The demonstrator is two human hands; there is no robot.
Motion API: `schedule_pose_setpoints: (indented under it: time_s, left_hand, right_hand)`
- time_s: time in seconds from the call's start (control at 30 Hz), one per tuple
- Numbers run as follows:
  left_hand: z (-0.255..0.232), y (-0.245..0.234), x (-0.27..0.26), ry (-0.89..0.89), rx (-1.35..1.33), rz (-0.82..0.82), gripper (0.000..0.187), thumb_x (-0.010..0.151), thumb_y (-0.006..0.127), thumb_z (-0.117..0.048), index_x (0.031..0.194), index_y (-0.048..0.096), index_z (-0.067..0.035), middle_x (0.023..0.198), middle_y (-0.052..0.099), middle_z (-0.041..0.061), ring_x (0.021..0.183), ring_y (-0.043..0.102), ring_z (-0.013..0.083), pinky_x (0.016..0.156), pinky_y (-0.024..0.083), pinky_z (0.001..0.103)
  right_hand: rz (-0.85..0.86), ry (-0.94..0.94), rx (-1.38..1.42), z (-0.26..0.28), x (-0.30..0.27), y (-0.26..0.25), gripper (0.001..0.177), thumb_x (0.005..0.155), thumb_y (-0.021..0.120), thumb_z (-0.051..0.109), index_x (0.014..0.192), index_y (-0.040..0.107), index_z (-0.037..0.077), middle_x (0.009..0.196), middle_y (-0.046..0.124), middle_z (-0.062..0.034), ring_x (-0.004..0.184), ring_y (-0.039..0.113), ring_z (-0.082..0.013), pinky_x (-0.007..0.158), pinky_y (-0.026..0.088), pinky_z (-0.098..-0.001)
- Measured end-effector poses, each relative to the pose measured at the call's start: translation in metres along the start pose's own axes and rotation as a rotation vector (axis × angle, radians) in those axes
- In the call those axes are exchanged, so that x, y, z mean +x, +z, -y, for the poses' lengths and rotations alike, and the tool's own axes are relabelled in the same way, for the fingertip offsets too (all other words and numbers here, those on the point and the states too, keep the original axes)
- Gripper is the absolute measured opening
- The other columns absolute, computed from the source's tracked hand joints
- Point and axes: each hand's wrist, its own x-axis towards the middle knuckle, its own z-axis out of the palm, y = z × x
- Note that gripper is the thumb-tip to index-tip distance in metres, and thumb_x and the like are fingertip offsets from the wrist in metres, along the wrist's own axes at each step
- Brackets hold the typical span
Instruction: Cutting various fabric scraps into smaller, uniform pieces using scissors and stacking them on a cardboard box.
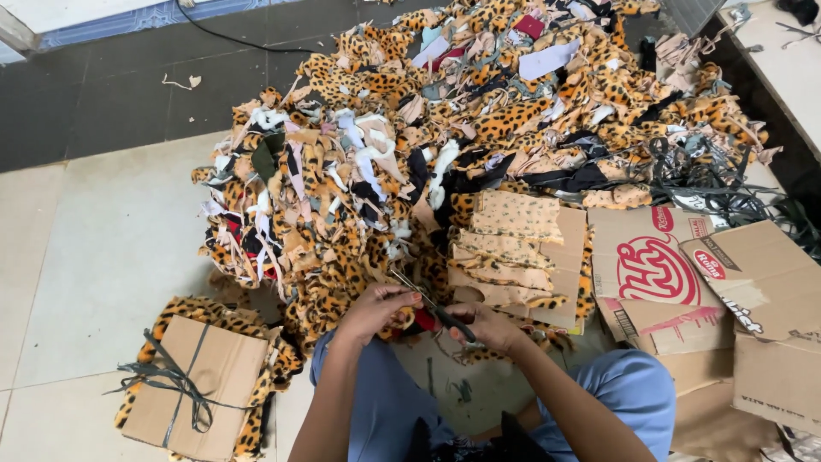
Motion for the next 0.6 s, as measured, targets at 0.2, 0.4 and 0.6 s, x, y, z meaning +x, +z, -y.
schedule_pose_setpoints:
  time_s: [0.2, 0.4, 0.6]
  left_hand:
    - [0.004, -0.001, 0.001, 0.001, 0.051, 0.050, 0.027, 0.091, 0.079, -0.025, 0.097, 0.080, 0.001, 0.104, 0.071, 0.019, 0.065, 0.064, 0.0166, 0.060, 0.050, 0.027]
    - [-0.010, -0.003, -0.001, -0.025, 0.065, -0.054, 0.030, 0.091, 0.079, -0.031, 0.104, 0.081, -0.004, 0.100, 0.073, 0.015, 0.069, 0.066, 0.0150, 0.063, 0.048, 0.026]
    - [-0.019, -0.021, 0.005, -0.104, -0.188, -0.427, 0.053, 0.099, 0.064, -0.038, 0.140, 0.059, -0.004, 0.144, 0.053, 0.022, 0.071, 0.060, 0.0176, 0.068, 0.049, 0.037]
  right_hand:
    - [0.048, 0.070, 0.074, 0.015, 0.008, 0.015, 0.056, 0.084, 0.071, 0.067, 0.074, 0.068, 0.013, 0.055, 0.057, -0.0034, 0.056, 0.043, -0.0153, 0.062, 0.036, -0.0322]
    - [-0.094, 0.133, 0.019, -0.070, 0.024, -0.015, 0.033, 0.085, 0.085, 0.041, 0.086, 0.078, 0.010, 0.053, 0.061, -0.0060, 0.054, 0.052, -0.0167, 0.060, 0.037, -0.0294]
    - [-0.276, 0.358, -0.281, 0.010, 0.000, 0.041, 0.037, 0.088, 0.083, 0.041, 0.091, 0.071, 0.006, 0.068, 0.073, -0.0119, 0.062, 0.071, -0.0205, 0.049, 0.049, -0.0263]
